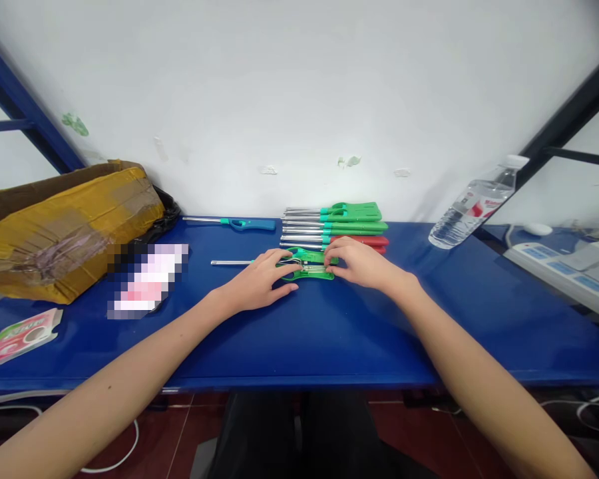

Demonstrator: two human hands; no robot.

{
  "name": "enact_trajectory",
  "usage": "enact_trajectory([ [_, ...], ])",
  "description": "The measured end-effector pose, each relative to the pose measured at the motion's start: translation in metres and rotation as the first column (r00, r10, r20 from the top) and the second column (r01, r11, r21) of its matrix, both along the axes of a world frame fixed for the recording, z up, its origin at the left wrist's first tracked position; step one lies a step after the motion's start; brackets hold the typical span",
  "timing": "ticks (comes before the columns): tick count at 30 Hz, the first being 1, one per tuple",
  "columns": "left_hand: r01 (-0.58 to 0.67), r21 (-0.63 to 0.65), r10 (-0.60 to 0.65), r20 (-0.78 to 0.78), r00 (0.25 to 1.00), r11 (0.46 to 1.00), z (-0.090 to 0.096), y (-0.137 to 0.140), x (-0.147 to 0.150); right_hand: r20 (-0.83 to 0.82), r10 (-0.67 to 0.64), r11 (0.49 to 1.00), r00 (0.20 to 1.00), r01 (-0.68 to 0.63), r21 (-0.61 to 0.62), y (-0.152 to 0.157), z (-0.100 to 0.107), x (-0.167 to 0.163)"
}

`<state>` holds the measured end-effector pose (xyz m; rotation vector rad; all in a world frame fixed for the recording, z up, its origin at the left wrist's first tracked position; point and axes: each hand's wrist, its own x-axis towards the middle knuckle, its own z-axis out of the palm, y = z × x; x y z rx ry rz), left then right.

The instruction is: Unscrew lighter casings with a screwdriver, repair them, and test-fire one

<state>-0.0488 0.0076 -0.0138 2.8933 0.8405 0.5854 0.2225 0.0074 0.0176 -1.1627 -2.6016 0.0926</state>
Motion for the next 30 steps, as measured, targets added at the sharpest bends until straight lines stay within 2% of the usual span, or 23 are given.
enact_trajectory([
  [15, -0.013, 0.033, 0.013, 0.011, 1.0, 0.999, -0.001, 0.001, -0.003, -0.038, 0.018, 1.0, 0.999, -0.017, 0.018, 0.001, -0.004, 0.002],
  [23, -0.02, 0.031, 0.019, 0.025, 1.0, 0.999, 0.0, 0.004, -0.006, -0.057, 0.015, 0.998, 0.998, -0.011, 0.063, -0.006, 0.001, -0.007],
  [30, -0.038, 0.041, 0.038, 0.015, 0.999, 0.998, 0.0, 0.005, -0.008, -0.011, 0.026, 1.0, 1.0, -0.026, 0.012, -0.013, -0.002, -0.02],
])
